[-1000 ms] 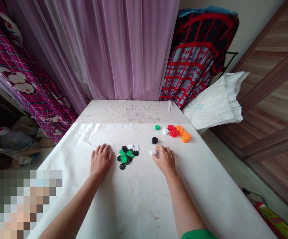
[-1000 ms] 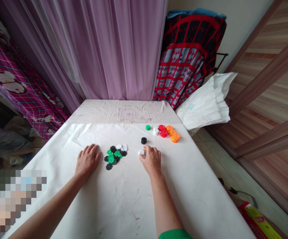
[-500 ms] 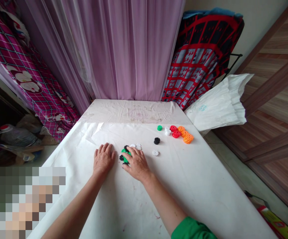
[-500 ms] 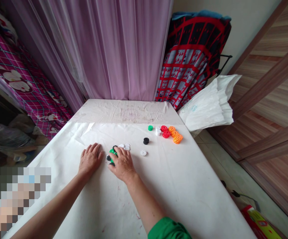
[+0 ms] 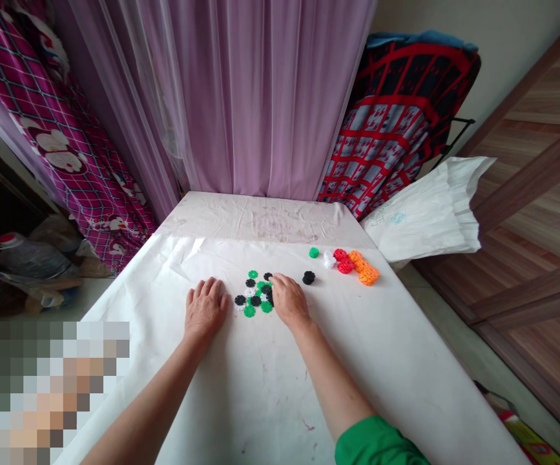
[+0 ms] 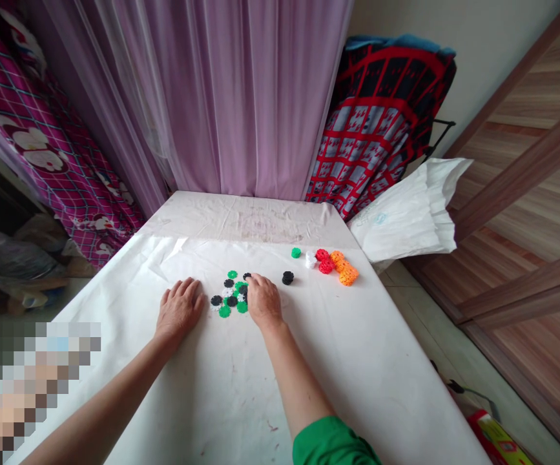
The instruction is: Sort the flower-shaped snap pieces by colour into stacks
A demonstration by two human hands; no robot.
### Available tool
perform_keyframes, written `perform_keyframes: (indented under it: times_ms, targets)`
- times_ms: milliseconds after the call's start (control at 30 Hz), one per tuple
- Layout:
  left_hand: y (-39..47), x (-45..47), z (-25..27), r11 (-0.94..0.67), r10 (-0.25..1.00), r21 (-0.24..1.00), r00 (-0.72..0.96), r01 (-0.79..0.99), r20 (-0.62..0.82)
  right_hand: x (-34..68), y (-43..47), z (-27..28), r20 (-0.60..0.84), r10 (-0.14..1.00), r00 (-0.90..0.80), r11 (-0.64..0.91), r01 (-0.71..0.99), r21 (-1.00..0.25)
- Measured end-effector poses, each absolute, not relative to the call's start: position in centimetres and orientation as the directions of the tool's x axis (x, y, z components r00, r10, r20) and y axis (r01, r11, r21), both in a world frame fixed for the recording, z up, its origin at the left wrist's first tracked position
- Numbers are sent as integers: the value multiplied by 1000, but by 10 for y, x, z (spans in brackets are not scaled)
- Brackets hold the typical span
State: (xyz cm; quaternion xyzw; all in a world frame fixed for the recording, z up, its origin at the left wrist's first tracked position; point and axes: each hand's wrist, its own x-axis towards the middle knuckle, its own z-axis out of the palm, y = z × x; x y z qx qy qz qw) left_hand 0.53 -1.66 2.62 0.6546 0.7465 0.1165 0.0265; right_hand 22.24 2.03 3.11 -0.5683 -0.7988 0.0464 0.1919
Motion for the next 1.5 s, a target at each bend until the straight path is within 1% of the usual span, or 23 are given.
perform_keyframes:
  times_ms: [133,233,400,500,633,767,867,933,1033,1200,1333,1433,1500]
  targets:
    - [-17,5,24,108,981,211,-138,971,136,228,-13,16,272,887,-373,435,873,-222]
    - [-16,5,24,100,981,210,-132,972,141,231,-37,3,330,858,-394,471,860,-197]
    - [-16,4,24,96,983,209,-126,973,136,244,-52,-7,402,852,-335,444,870,-217]
    - [-16,4,24,96,983,208,-125,973,131,249,-47,-5,426,860,-279,405,882,-240]
    - [-16,5,25,97,986,207,-123,974,117,243,-31,5,449,854,-261,411,868,-278]
    - [-17,5,27,105,986,209,-128,972,104,234,-24,7,408,856,-317,442,859,-260]
    - [-17,4,27,99,986,209,-125,973,113,236,-29,1,402,856,-326,448,855,-262]
    - [-17,4,26,94,985,209,-122,973,124,242,-34,0,418,858,-298,433,857,-279]
    - [-16,4,25,95,984,207,-123,974,126,249,-37,6,416,880,-228,370,879,-300]
    - [-16,4,25,99,986,199,-123,975,114,246,-33,21,294,936,-192,274,924,-268]
    - [-16,5,26,96,986,199,-121,975,113,241,-31,22,226,955,-191,245,939,-241]
    - [-16,5,25,95,984,204,-123,974,129,243,-31,19,233,950,-210,265,935,-235]
    - [-16,5,25,93,983,206,-123,974,135,244,-32,17,261,939,-225,291,923,-253]
